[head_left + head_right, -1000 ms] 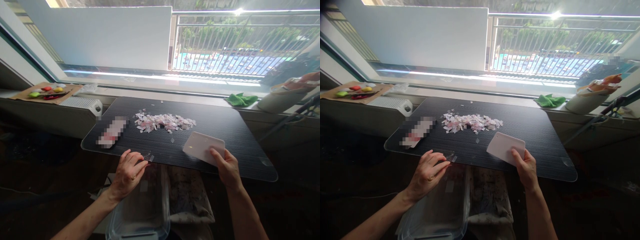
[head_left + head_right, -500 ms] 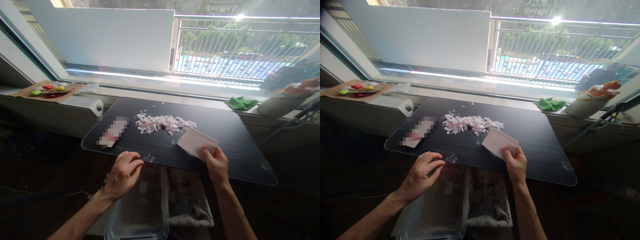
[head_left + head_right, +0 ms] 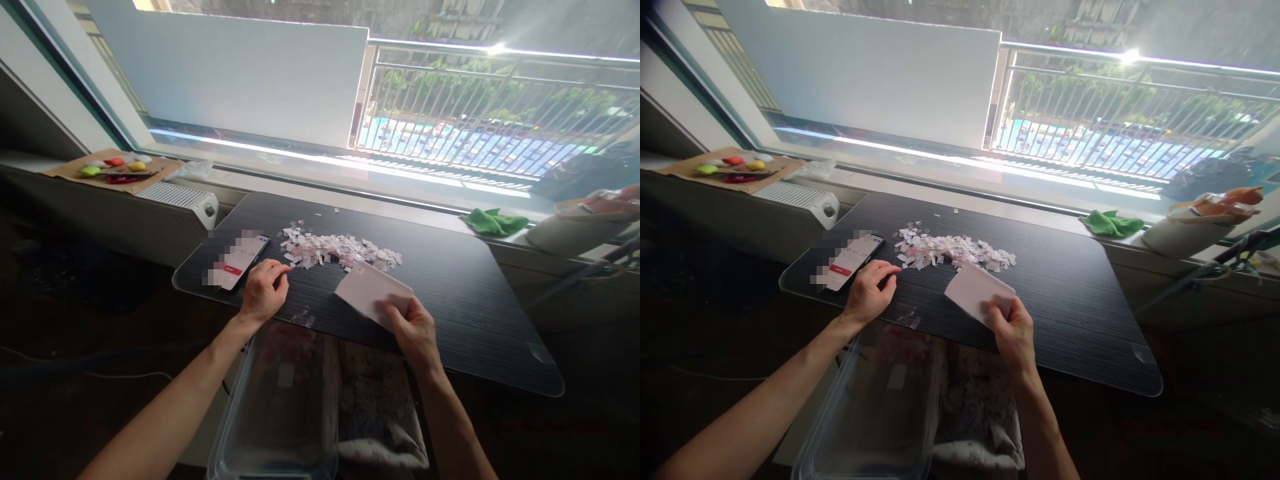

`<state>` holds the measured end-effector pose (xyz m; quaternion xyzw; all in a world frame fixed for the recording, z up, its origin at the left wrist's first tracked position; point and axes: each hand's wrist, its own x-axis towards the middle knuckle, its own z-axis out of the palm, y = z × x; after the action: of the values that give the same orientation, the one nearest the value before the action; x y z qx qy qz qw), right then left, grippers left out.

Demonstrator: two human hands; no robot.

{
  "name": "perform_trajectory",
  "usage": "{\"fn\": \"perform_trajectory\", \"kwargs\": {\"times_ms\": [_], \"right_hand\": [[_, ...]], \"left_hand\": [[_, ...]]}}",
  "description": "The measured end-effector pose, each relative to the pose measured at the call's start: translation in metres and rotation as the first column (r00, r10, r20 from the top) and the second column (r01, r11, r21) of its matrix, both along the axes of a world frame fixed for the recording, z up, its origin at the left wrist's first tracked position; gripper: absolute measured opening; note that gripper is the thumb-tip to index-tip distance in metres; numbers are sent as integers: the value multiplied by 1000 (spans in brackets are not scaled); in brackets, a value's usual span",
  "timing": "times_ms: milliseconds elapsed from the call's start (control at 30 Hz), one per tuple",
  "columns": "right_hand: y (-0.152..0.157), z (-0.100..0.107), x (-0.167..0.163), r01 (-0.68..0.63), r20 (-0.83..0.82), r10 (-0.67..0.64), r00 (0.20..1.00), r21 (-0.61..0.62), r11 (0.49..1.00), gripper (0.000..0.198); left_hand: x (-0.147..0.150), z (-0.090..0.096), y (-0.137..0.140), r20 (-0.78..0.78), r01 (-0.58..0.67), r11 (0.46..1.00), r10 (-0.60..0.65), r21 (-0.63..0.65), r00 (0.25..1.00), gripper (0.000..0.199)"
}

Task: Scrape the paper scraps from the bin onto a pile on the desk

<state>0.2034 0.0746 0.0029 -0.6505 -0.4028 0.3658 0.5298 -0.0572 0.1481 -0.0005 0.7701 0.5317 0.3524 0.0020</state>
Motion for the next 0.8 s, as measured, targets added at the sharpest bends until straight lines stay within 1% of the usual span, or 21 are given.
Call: {"fn": "perform_trajectory", "kwargs": {"times_ms": [67,133,200,267,333,367,433,500,567,633,700,800], "right_hand": [[-7,4,-13,-118,-29,117,993,-57,991,30],[-12,7,-21,-185,-66,181,981,-68,980,29],[-12,7,-21,-151,-95,147,985,-35,988,30],[-9,4,-14,-43,-101,42,994,0,999,32],[-7,1,-6,31,-86,-31,996,-5,1000,33],[-7,0,-4,36,-74,-38,997,-20,999,34],[-9,-1,-6,-14,-50,11,999,-59,998,33],[-15,2,-15,-100,-28,97,995,-89,991,32],[-20,7,-24,-173,-21,171,985,-105,979,30],[-24,11,-30,-217,-29,215,976,-117,969,28],[-24,13,-30,-219,-41,215,976,-125,968,28],[-20,13,-23,-152,-66,145,987,-113,982,32]], "left_hand": [[0,-2,0,-7,3,1000,-3,1,1000,18],[0,-2,-2,-10,10,1000,-10,-2,1000,17],[1,-2,-4,-12,22,1000,-22,-7,1000,16],[1,-1,-5,-8,37,999,-37,-15,999,15],[1,-1,-5,4,69,997,-69,-25,998,14],[1,0,-5,9,95,995,-95,-32,995,13],[0,0,-4,15,167,985,-167,-47,986,13],[-1,0,-5,19,248,967,-247,-65,969,12],[-3,2,-7,25,320,943,-319,-88,947,12],[-5,5,-11,25,381,916,-381,-126,924,13],[-7,8,-16,26,421,891,-423,-173,906,16],[-8,12,-22,68,418,885,-413,-205,908,19]]}}
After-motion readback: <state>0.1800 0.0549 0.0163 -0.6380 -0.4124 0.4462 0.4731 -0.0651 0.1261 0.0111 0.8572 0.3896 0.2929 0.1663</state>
